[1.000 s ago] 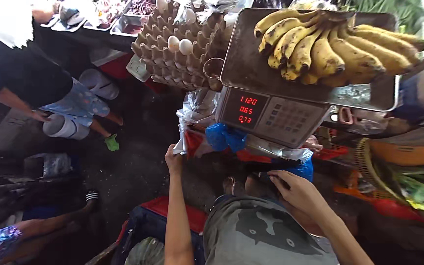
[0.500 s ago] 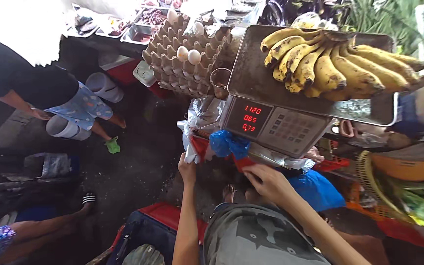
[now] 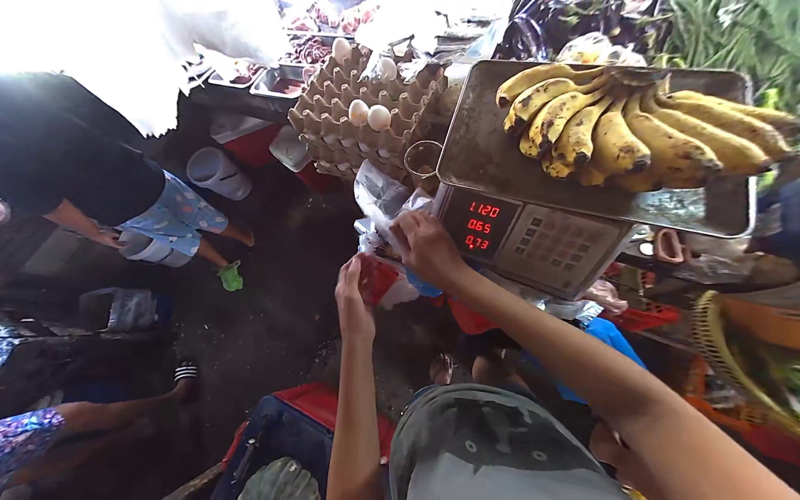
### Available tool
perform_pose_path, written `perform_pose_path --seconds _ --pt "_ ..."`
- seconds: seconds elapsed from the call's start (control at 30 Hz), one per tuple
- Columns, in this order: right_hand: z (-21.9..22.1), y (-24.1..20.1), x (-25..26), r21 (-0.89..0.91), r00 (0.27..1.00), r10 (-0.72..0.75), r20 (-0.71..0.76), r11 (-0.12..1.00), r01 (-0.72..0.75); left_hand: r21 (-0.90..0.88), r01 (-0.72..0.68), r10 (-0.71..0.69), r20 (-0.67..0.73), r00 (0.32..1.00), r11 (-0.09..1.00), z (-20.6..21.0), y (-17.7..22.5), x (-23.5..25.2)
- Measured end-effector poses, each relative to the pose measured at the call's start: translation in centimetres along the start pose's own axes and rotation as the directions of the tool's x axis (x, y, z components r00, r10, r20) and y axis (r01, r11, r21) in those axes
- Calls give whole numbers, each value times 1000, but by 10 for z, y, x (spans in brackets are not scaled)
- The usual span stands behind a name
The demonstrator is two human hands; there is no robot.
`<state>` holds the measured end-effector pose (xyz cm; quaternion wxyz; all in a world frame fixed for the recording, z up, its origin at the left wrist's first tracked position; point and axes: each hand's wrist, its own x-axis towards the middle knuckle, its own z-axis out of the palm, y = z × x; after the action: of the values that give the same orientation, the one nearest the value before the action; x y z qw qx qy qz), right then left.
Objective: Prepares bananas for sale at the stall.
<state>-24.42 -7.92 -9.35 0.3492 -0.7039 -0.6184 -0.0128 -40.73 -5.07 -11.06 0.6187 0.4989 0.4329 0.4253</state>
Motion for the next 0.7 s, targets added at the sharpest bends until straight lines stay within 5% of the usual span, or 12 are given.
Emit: perform_pose_path --seconds 0.07,0.13,0.33,0.43,0.5,0.57,0.63,0.7 --pt "3 0 -17 -7 990 -112 88 994 113 -63 150 -138 157 978 987 15 11 11" --pt "11 3 -28 -24 985 -139 99 990 142 9 156 -156 148 977 988 29 9 27" --pt "-8 -7 -24 240 966 45 255 965 -109 -9 142 -142 -19 990 990 50 20 39" --pt "-14 -9 -16 329 992 97 76 937 -117 15 64 -64 -32 997 998 31 31 36" --pt "-15 -7 -1 383 994 110 -4 918 -100 -56 104 -99 84 991 993 10 43 32" --pt "-16 -10 15 582 978 155 141 786 -208 -145 147 -115 208 971 978 -10 50 22" --pt "-22 -22 28 717 896 103 431 564 -410 -143 110 -80 197 977 984 -21 53 11" --pt "-19 -34 35 751 870 16 492 499 -433 -112 84 -66 157 985 990 -32 55 2"
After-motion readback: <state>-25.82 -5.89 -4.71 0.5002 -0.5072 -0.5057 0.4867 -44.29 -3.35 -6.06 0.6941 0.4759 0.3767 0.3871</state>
